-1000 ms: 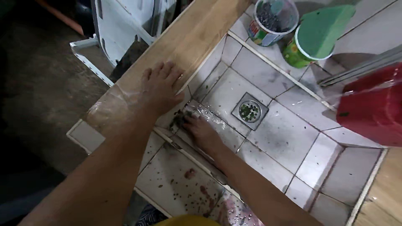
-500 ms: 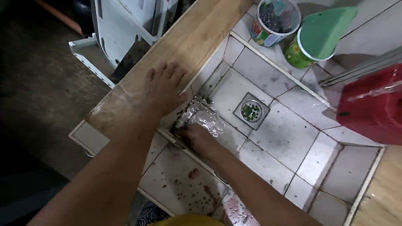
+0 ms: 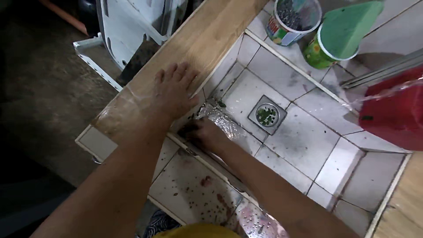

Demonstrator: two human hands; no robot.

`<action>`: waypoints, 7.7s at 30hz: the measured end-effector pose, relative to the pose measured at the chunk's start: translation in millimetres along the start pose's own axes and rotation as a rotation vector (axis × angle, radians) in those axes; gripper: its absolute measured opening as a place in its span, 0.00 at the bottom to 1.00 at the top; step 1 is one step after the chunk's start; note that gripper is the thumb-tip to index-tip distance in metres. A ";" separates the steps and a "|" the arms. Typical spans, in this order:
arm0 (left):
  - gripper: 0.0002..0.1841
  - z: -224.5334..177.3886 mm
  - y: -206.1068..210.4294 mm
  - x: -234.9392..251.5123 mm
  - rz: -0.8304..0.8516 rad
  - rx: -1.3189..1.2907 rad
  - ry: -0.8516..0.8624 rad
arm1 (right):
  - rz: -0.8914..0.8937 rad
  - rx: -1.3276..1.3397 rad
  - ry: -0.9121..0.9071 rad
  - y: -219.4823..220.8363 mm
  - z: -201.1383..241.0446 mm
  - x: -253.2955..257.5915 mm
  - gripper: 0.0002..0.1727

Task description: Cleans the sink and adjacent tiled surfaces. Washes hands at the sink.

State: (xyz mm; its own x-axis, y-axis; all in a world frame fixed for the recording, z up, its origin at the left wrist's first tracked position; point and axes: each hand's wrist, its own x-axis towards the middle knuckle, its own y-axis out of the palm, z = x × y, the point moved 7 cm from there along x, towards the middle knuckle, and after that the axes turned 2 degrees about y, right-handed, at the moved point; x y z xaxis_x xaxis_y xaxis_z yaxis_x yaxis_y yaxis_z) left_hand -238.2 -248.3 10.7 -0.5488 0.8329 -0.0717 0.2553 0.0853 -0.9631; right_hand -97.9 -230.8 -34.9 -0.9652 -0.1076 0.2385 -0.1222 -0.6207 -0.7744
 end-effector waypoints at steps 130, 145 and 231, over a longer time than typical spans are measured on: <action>0.32 1.1 1.5 0.5 -0.078 -0.006 0.030 | -0.175 -0.349 0.864 -108.3 -63.5 -92.7 0.25; 0.32 2.5 2.6 4.6 -0.090 0.019 0.034 | -0.273 -0.398 0.899 -117.2 -114.3 -90.3 0.26; 0.34 1.9 2.6 4.6 -0.025 0.035 -0.005 | -0.145 -0.369 0.990 -51.2 -137.1 27.7 0.33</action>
State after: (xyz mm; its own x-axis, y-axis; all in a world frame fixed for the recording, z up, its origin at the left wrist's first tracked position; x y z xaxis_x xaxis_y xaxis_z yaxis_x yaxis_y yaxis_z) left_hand -241.6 -245.3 7.4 -0.5584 0.8281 -0.0484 0.2134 0.0871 -0.9731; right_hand -150.1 -95.5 -68.9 -0.6738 0.7305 -0.1111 -0.1533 -0.2853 -0.9461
